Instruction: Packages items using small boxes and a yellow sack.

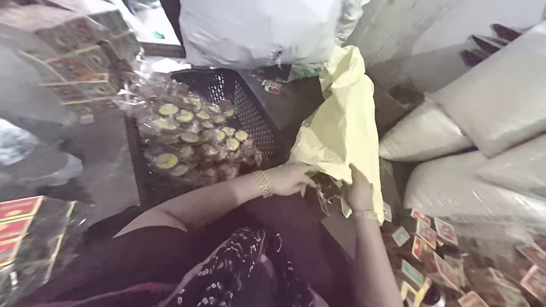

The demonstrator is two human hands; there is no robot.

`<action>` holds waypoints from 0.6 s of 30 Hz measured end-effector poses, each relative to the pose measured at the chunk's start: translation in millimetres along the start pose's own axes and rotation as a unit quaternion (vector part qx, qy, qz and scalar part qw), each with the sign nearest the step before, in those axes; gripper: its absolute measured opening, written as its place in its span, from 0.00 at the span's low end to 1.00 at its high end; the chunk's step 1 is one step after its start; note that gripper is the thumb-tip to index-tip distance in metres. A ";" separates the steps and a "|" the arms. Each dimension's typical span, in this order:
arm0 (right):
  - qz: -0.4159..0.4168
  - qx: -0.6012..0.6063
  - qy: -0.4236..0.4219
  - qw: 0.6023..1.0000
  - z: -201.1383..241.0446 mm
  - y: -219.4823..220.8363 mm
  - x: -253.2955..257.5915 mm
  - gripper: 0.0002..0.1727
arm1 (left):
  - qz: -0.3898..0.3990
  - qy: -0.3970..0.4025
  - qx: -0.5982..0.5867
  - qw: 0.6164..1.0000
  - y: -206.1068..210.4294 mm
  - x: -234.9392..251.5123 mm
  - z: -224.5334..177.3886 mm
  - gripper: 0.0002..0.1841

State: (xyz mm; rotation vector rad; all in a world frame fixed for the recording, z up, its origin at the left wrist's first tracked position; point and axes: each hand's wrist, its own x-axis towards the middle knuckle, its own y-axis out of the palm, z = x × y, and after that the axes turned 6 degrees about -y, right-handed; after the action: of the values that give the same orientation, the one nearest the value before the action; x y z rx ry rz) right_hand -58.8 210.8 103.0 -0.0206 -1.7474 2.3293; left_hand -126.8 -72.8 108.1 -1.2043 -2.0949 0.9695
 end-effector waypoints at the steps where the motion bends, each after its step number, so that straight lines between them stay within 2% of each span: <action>1: 0.015 -0.007 0.001 1.000 1.7 3.9 -2.3 0.32 | -0.002 -0.014 0.004 1.000 -1.1 -17.5 8.5 0.17; 5: 0.040 -0.024 0.051 0.998 7.3 3.2 -26.9 0.27 | 0.013 -0.120 0.042 0.992 -24.5 -76.2 34.9 0.20; 7: -0.003 -0.036 0.049 0.998 7.0 -12.0 -46.7 0.23 | 0.002 -0.157 0.062 0.986 -38.2 -91.5 42.0 0.20; 10: -0.079 -0.005 0.047 0.996 -0.2 -40.5 -83.9 0.19 | -0.024 -0.151 0.045 0.987 -48.0 -94.9 40.0 0.21; 14: -0.094 0.118 -0.042 0.988 -11.9 -55.5 -126.2 0.17 | -0.066 -0.085 -0.016 0.994 -39.2 -54.1 11.5 0.22; 16: -0.023 0.212 -0.079 0.974 -4.6 -41.3 -137.5 0.15 | -0.109 -0.055 -0.095 0.988 -25.6 -11.7 -6.6 0.26; 18: 0.093 0.307 -0.076 0.944 9.5 -13.6 -144.3 0.12 | -0.128 -0.082 -0.184 0.971 -14.3 37.3 -29.4 0.35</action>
State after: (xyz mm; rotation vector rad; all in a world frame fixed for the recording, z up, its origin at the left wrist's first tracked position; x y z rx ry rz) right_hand 82.6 177.9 100.5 0.1067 -1.0319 2.9844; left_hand -129.6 -35.4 140.5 -1.0108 -2.5677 0.5978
